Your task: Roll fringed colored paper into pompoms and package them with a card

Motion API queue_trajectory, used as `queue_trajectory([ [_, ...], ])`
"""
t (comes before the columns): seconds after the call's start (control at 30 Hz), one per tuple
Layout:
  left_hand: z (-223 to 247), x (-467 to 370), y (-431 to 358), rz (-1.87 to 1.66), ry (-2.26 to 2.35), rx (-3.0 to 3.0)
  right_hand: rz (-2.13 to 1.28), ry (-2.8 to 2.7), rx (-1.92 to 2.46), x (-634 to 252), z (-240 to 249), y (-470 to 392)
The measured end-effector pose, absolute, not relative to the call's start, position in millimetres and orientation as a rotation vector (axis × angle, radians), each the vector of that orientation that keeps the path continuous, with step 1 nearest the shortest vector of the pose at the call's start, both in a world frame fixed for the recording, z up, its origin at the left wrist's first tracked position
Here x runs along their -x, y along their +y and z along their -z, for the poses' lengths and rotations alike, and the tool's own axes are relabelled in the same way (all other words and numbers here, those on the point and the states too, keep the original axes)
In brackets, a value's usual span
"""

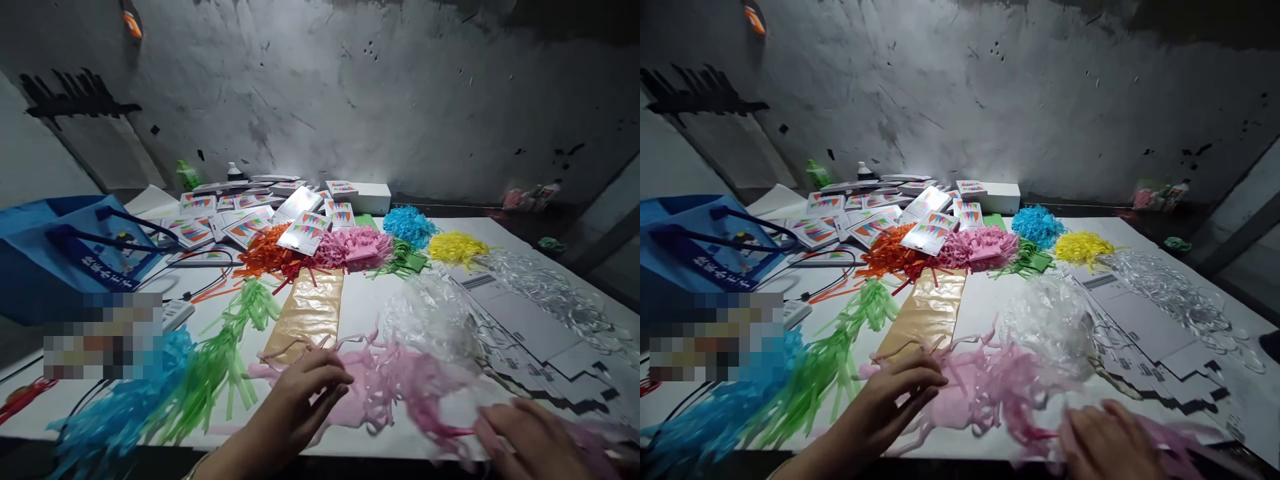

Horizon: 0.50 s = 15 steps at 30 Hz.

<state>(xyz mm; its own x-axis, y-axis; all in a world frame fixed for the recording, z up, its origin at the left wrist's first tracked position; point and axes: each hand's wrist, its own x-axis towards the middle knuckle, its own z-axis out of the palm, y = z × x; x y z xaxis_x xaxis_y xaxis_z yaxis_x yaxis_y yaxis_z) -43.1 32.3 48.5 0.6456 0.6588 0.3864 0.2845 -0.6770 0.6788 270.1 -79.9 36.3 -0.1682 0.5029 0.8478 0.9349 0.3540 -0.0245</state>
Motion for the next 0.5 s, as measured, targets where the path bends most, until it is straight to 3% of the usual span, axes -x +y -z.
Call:
queue_trajectory([
  [0.13,-81.6,-3.8,25.6,-0.524,0.545,-2.033,0.881,-2.361,0.932,-229.3,-59.1,-73.7],
  [0.27,-66.7,-30.2,29.4,-0.144,0.518,-1.480,0.846,-2.208,0.995,-219.8,-50.0,-76.1],
  [0.4,-46.5,-29.5,25.2,-0.152,0.486,-1.092,0.757,-1.936,0.970,-219.3,-26.9,-75.5],
  [0.5,-38.3,-31.5,12.2,-0.310,0.474,-1.012,0.478,-1.832,1.028,-209.3,-18.2,-73.2],
])
